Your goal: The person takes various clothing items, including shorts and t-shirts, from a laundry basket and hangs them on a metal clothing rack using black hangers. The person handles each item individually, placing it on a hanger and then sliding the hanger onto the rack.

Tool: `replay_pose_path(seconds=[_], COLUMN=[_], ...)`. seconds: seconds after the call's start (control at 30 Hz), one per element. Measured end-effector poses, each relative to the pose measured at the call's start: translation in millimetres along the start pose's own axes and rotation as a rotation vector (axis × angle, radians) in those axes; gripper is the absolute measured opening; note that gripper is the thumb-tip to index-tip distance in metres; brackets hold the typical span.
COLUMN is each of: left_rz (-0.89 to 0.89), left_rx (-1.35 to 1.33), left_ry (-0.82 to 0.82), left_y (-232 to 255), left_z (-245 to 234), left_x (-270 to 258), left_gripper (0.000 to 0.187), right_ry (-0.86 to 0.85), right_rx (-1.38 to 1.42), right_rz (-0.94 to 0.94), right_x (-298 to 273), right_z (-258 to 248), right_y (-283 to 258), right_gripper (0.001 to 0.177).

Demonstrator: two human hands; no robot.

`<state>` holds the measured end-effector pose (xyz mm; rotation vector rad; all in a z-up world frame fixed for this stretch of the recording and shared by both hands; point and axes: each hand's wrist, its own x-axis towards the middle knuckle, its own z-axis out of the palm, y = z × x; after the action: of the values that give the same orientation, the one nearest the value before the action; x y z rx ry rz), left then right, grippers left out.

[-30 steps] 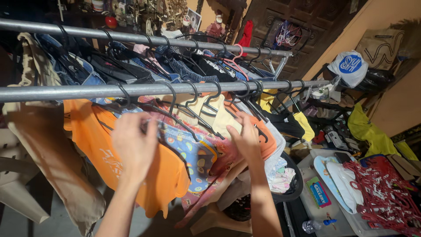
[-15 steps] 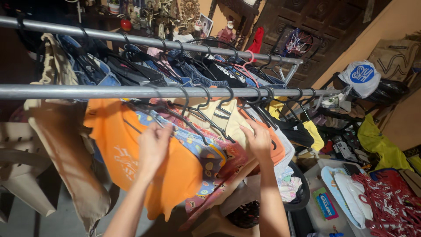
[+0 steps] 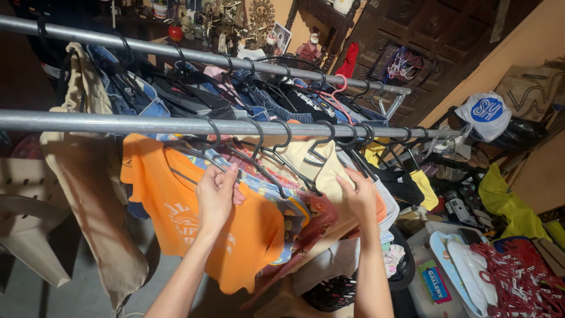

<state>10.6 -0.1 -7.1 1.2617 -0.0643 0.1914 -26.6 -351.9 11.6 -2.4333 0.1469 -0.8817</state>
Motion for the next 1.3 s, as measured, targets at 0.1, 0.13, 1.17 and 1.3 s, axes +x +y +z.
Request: replay_pose_path(seconds=[0.1,0.13,1.17,1.3], left_rz=[0.019,0.031,0.768,0.865], left_rx=[0.035,0.064,1.184,1.089], left_ry=[-0.003,-0.003,0.036,-0.002], left_y=[4,6,7,11], left_z=[-1,-2,-62,-51], left_x=[-1,-1,85,80], left_gripper=[0.033,0.033,0.019,0.018], right_ry=[-0.004,-0.024,-0.151,-0.175], right_rx=[0.046,0.051,0.117,0.125], right_rz=[-0.111,-0.066,-0.246,-0.264], right_x=[-5,-5,-39,-32], right_z=[-2,-3,49,36], right_y=[-3,-7,-116,-111], right_gripper=[0.04,0.04,0.022,0.019])
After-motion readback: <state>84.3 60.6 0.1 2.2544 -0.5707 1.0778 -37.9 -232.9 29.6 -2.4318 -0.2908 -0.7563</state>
